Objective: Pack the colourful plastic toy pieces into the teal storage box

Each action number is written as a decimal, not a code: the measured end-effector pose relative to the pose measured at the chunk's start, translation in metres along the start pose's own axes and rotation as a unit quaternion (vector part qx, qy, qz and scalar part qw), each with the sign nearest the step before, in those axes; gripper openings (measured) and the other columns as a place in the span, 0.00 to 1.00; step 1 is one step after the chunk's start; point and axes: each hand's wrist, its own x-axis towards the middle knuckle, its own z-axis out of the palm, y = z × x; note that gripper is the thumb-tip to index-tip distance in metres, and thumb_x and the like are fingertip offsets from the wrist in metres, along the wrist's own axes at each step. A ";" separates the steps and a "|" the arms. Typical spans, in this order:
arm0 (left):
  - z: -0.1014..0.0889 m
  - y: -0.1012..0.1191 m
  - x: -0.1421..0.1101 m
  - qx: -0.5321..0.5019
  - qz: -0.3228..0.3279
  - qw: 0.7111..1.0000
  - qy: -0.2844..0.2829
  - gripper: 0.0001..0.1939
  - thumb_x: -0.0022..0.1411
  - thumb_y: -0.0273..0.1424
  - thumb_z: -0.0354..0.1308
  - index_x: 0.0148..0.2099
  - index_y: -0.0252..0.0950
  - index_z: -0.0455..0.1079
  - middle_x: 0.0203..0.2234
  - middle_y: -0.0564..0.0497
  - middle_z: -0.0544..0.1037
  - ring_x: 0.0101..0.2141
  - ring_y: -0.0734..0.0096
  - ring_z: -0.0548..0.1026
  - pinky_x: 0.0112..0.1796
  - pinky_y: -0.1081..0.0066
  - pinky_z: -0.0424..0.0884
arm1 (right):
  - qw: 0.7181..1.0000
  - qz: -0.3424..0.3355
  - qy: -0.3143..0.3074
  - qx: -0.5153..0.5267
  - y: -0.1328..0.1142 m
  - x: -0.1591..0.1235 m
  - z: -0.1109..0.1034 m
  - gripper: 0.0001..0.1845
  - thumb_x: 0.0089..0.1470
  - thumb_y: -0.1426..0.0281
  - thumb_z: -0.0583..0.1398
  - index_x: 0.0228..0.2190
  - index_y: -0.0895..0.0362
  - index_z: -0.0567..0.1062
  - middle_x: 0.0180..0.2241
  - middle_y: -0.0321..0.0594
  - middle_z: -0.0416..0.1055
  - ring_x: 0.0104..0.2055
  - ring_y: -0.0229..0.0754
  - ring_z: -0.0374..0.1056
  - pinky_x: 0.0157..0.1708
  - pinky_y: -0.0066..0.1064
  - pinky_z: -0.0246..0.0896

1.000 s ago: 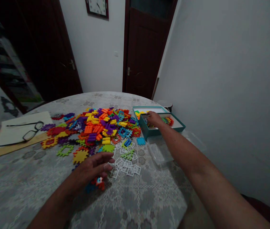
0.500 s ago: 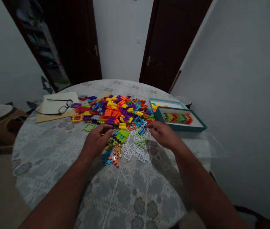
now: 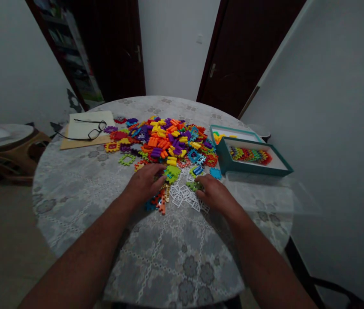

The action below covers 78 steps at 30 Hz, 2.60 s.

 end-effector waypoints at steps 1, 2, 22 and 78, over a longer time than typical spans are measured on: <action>0.001 0.000 -0.001 0.013 0.011 1.000 -0.005 0.17 0.72 0.36 0.59 0.59 0.38 0.77 0.51 0.41 0.85 0.51 0.53 0.82 0.56 0.53 0.77 | 1.000 -0.012 0.011 0.013 0.002 0.002 0.003 0.21 0.64 0.72 0.65 0.58 0.56 0.79 0.54 0.51 0.77 0.56 0.52 0.75 0.56 0.37 0.65; 0.002 -0.001 -0.001 0.024 0.019 0.999 -0.009 0.17 0.71 0.35 0.60 0.60 0.38 0.76 0.53 0.40 0.84 0.54 0.52 0.81 0.58 0.51 0.77 | 0.999 -0.023 0.025 0.027 0.004 0.004 0.006 0.20 0.64 0.72 0.65 0.57 0.56 0.79 0.53 0.51 0.78 0.55 0.53 0.75 0.56 0.38 0.65; 0.010 -0.008 -0.002 0.072 0.056 0.995 -0.049 0.18 0.69 0.29 0.64 0.60 0.40 0.74 0.56 0.42 0.78 0.57 0.51 0.75 0.60 0.50 0.72 | 0.965 -0.081 0.233 0.087 0.023 0.024 0.036 0.16 0.65 0.70 0.58 0.49 0.55 0.82 0.46 0.50 0.80 0.49 0.53 0.76 0.54 0.44 0.71; 0.023 0.024 0.021 0.201 0.054 0.975 -0.071 0.14 0.75 0.30 0.58 0.59 0.40 0.79 0.57 0.41 0.80 0.53 0.51 0.75 0.55 0.54 0.73 | 0.971 -0.060 0.226 0.057 0.017 0.023 0.047 0.13 0.65 0.69 0.59 0.48 0.54 0.81 0.48 0.51 0.76 0.51 0.53 0.74 0.53 0.41 0.71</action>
